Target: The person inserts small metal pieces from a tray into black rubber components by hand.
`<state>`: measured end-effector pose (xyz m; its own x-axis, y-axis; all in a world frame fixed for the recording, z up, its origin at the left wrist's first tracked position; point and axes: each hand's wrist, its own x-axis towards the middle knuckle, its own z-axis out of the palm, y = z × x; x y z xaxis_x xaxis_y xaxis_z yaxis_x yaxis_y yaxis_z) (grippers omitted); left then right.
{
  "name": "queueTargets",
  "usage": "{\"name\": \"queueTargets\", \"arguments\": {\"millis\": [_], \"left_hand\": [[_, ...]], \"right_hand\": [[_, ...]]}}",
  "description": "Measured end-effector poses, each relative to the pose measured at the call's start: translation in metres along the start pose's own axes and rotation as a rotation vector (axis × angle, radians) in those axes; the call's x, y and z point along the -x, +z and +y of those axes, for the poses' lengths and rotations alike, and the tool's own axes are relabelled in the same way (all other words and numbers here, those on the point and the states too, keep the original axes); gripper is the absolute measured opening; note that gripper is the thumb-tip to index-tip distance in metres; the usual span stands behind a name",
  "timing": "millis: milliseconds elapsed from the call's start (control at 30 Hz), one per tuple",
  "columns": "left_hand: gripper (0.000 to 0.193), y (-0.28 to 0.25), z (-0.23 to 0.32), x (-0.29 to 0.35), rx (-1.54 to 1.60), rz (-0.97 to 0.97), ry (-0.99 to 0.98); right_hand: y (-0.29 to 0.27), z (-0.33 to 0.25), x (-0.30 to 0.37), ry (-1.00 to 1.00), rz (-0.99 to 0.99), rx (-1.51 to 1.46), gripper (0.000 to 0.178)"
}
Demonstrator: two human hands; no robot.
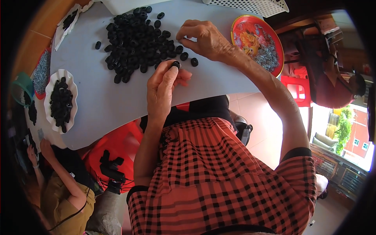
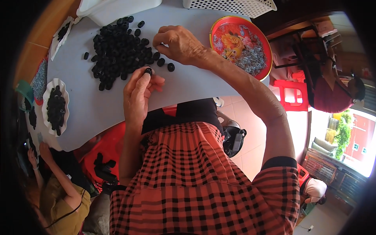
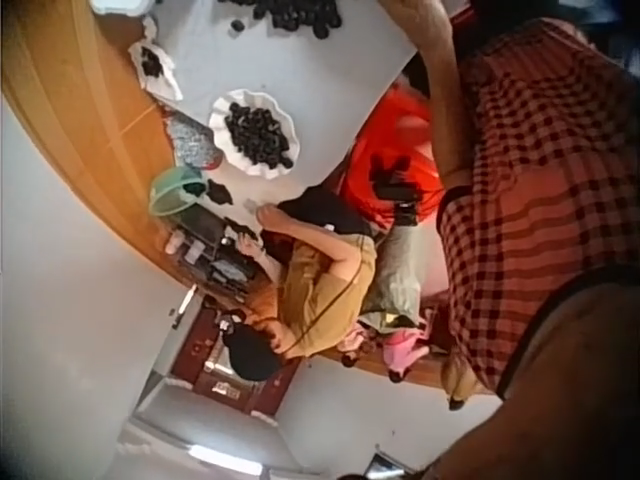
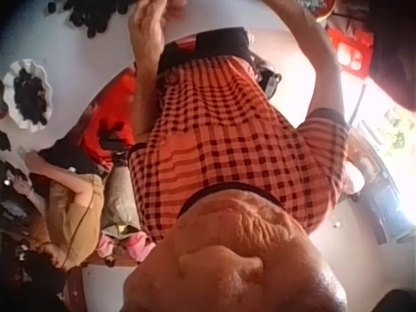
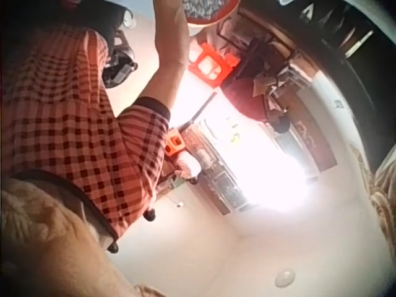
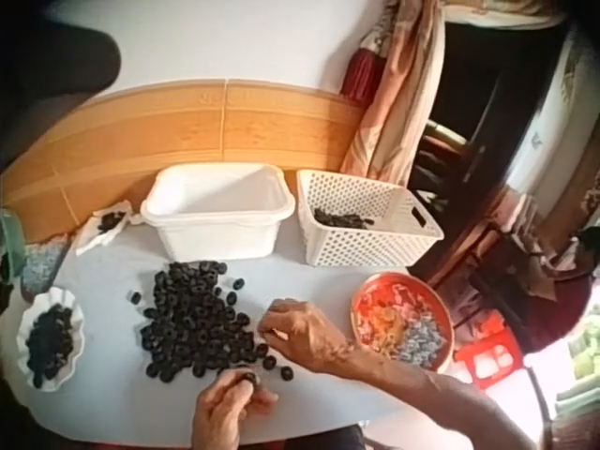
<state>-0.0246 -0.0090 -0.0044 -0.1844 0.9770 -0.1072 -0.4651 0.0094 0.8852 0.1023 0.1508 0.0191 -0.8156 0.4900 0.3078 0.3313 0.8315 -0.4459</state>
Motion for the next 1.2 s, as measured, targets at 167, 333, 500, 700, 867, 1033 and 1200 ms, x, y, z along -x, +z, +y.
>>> {"name": "queueTargets", "arguments": {"millis": [167, 333, 500, 700, 867, 1033, 1200], "left_hand": [[0.025, 0.001, 0.0, -0.001, -0.058, -0.031, 0.038], [0.025, 0.003, 0.002, 0.0, -0.041, 0.004, 0.011], [0.023, 0.003, 0.006, -0.003, 0.066, 0.032, -0.021], [0.024, 0.0, 0.005, -0.008, -0.036, -0.004, 0.04], [0.026, 0.007, 0.0, -0.011, -0.119, -0.072, 0.032], [0.027, 0.01, 0.003, -0.012, -0.27, -0.107, 0.021], [0.028, 0.011, 0.003, -0.012, -0.349, -0.115, 0.017]], "right_hand": [[0.004, -0.003, -0.01, -0.148, -0.001, 0.207, 0.016], [0.006, -0.005, -0.018, -0.155, -0.112, 0.356, 0.012], [0.0, -0.013, -0.012, -0.092, -0.072, 0.302, 0.01], [-0.015, -0.036, 0.023, 0.177, -0.071, -0.411, 0.012], [-0.011, -0.029, 0.046, 0.439, -0.083, -0.846, 0.016], [-0.008, -0.028, 0.055, 0.425, 0.018, -1.037, 0.017], [-0.003, -0.023, 0.056, 0.343, 0.012, -0.966, 0.017]]}}
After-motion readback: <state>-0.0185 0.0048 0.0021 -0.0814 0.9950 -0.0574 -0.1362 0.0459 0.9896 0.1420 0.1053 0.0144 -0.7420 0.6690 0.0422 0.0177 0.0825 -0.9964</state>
